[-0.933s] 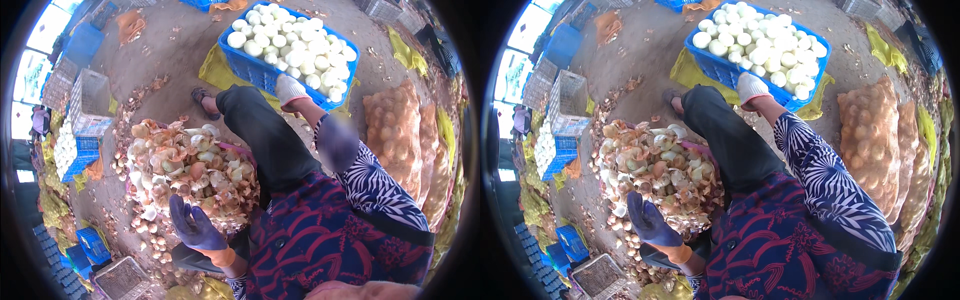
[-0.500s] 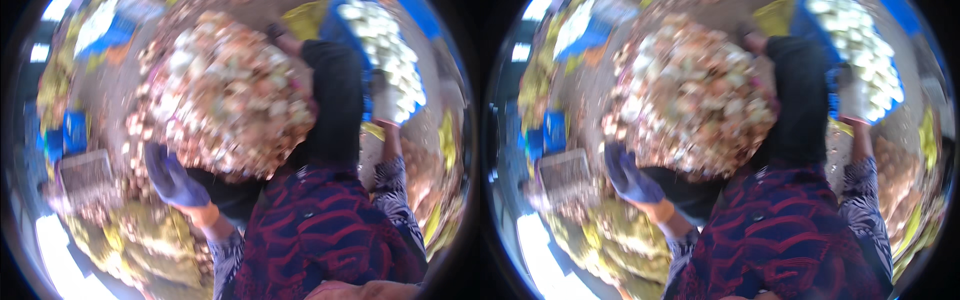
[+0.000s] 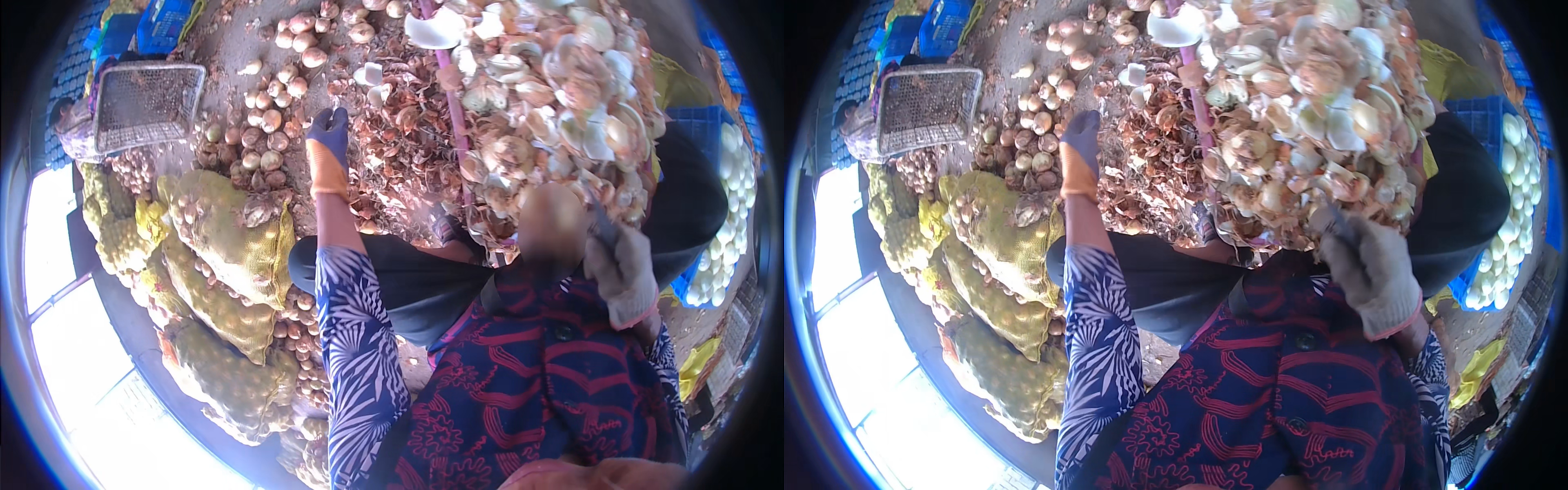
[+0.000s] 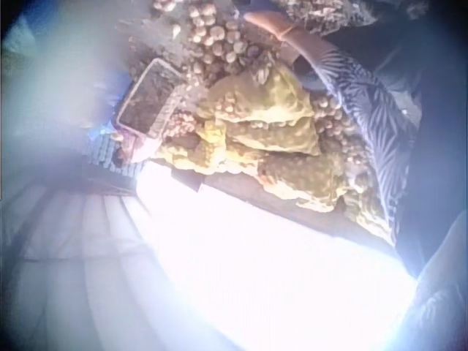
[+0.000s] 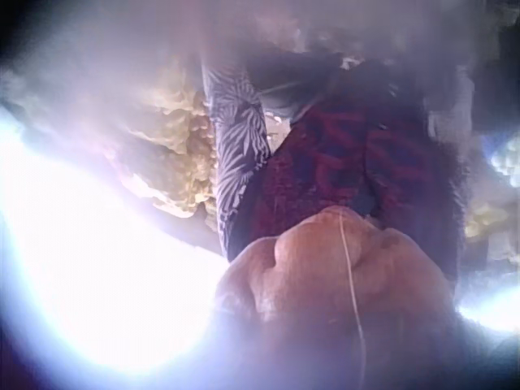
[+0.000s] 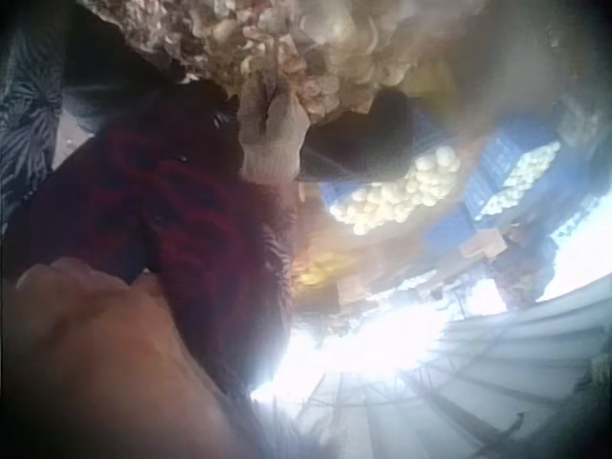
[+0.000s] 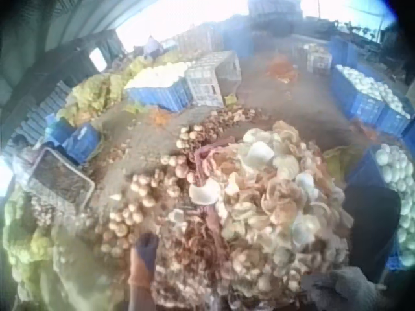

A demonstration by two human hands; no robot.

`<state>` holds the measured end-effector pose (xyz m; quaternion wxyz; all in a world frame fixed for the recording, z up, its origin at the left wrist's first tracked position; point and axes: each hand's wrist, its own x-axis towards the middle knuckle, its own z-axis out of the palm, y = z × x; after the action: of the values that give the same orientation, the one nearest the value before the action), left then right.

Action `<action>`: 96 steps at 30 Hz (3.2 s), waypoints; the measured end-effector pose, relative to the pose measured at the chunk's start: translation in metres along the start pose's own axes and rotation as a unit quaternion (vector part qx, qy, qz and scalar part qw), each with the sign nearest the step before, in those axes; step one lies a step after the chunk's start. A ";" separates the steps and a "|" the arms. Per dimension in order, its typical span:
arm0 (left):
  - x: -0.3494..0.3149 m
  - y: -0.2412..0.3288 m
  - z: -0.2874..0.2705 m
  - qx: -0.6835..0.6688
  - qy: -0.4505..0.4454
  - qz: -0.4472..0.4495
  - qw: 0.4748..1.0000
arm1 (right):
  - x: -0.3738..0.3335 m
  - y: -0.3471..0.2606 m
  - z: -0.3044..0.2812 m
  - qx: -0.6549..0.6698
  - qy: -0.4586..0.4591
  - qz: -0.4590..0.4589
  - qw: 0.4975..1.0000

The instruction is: The person sits on the floor and peels onions one by one using a small knife. They remove the outer layers and place the peeled onions into a blue crate while discarding the skins onto a pile on the floor.

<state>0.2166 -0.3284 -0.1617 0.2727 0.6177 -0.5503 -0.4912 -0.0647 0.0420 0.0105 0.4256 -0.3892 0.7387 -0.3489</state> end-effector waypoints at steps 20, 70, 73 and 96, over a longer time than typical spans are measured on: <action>-0.069 -0.135 0.168 0.389 -0.155 -0.017 0.908 | 0.058 -0.033 0.037 -0.166 -0.113 -0.024 0.979; 0.278 0.035 0.252 0.455 -0.073 0.228 0.858 | 0.511 -0.031 -0.042 -0.571 0.093 -0.316 0.752; 0.296 0.019 0.256 0.464 -0.060 0.110 0.877 | 0.524 -0.016 -0.052 -0.598 0.083 -0.260 0.753; 0.034 0.041 -0.106 -0.264 -0.136 -0.051 0.954 | 0.302 -0.187 0.056 -0.275 -0.101 -0.271 0.917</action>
<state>0.2927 -0.3924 -0.0973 0.3230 0.4789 -0.4006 -0.7112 -0.0631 -0.3165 0.0385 0.2633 -0.7090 0.6251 -0.1930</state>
